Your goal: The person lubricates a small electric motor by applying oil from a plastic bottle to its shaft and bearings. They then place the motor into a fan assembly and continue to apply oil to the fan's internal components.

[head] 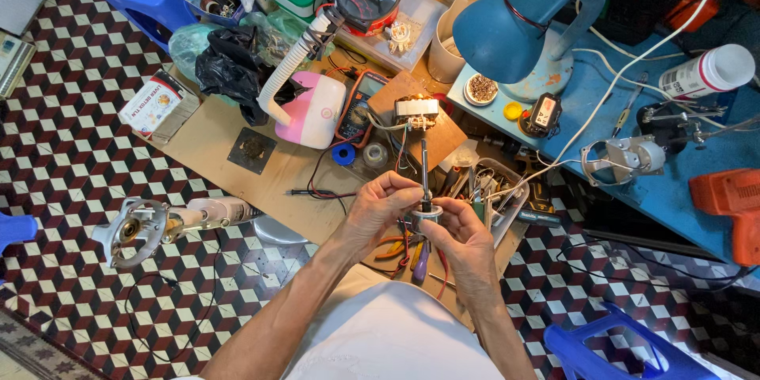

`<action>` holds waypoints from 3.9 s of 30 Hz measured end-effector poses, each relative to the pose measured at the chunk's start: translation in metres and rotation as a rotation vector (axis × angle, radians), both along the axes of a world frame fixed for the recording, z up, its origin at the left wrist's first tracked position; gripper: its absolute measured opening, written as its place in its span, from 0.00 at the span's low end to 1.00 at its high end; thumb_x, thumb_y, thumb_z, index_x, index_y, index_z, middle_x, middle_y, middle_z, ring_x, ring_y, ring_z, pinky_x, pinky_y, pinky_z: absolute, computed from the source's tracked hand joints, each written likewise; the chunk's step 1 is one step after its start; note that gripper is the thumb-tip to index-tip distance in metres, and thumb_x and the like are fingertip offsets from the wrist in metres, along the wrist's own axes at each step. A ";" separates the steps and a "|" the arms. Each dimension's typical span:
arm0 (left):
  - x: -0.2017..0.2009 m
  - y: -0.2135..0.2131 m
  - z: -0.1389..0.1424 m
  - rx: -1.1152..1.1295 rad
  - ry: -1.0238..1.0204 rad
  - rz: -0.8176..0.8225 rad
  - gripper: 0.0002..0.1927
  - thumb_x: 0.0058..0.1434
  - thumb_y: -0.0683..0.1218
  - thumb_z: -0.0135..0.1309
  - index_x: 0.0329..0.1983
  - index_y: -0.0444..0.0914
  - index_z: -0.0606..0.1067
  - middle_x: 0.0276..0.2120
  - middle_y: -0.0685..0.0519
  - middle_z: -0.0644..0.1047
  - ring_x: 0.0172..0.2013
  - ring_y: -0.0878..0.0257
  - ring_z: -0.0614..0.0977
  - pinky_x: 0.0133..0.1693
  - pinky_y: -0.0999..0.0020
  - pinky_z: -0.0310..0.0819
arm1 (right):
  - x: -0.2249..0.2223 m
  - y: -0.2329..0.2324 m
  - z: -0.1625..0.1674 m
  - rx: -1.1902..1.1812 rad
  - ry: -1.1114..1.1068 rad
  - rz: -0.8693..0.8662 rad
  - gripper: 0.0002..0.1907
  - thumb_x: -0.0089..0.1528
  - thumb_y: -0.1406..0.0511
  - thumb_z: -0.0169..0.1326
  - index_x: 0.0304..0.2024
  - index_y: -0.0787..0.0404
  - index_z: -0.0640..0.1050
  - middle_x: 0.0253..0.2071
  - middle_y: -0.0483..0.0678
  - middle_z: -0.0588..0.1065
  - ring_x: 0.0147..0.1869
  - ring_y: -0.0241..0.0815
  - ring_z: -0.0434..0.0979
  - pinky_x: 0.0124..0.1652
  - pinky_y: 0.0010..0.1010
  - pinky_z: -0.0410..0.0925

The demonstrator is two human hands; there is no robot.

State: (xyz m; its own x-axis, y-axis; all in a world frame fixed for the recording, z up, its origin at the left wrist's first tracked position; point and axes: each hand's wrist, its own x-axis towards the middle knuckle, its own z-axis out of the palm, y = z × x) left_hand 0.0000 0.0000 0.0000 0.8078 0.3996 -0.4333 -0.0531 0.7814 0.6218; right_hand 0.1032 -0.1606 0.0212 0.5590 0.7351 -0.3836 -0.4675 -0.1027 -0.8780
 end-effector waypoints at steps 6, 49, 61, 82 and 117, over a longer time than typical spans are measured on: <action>0.001 0.003 -0.012 -0.238 -0.135 0.001 0.09 0.65 0.40 0.61 0.47 0.37 0.76 0.42 0.53 0.80 0.44 0.67 0.80 0.52 0.71 0.75 | 0.002 0.010 0.024 -0.046 -0.015 -0.076 0.26 0.59 0.67 0.62 0.59 0.67 0.77 0.51 0.53 0.80 0.53 0.38 0.80 0.53 0.29 0.72; -0.004 0.007 -0.011 -0.181 -0.215 0.010 0.13 0.63 0.37 0.62 0.51 0.37 0.80 0.43 0.47 0.83 0.47 0.60 0.84 0.53 0.64 0.79 | -0.009 0.016 0.042 -0.016 -0.193 -0.099 0.20 0.61 0.66 0.61 0.53 0.67 0.73 0.48 0.52 0.77 0.52 0.40 0.78 0.52 0.31 0.72; 0.001 -0.007 -0.006 -0.271 -0.167 0.064 0.20 0.63 0.38 0.61 0.59 0.36 0.77 0.43 0.50 0.83 0.43 0.65 0.84 0.51 0.70 0.79 | -0.015 0.018 0.046 -0.057 -0.299 -0.159 0.18 0.64 0.64 0.59 0.54 0.65 0.73 0.48 0.49 0.77 0.50 0.38 0.78 0.48 0.31 0.74; 0.013 -0.004 -0.001 -0.235 -0.105 0.175 0.18 0.61 0.38 0.62 0.55 0.35 0.77 0.39 0.53 0.82 0.39 0.67 0.83 0.46 0.73 0.79 | 0.006 0.021 0.032 -0.020 0.047 -0.011 0.26 0.64 0.52 0.57 0.49 0.70 0.75 0.35 0.58 0.78 0.31 0.41 0.79 0.30 0.27 0.73; 0.016 0.002 -0.014 -0.298 -0.181 0.059 0.15 0.63 0.38 0.60 0.54 0.35 0.79 0.44 0.51 0.83 0.43 0.66 0.85 0.49 0.73 0.81 | 0.015 0.018 0.033 0.036 0.251 -0.064 0.21 0.64 0.55 0.58 0.47 0.67 0.75 0.37 0.51 0.78 0.38 0.41 0.79 0.40 0.31 0.72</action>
State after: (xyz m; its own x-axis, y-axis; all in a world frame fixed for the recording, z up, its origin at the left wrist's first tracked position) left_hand 0.0159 0.0018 -0.0141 0.8616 0.3252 -0.3897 -0.1920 0.9196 0.3428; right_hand 0.1180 -0.1431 0.0539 0.4953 0.7172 -0.4902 -0.6759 -0.0364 -0.7361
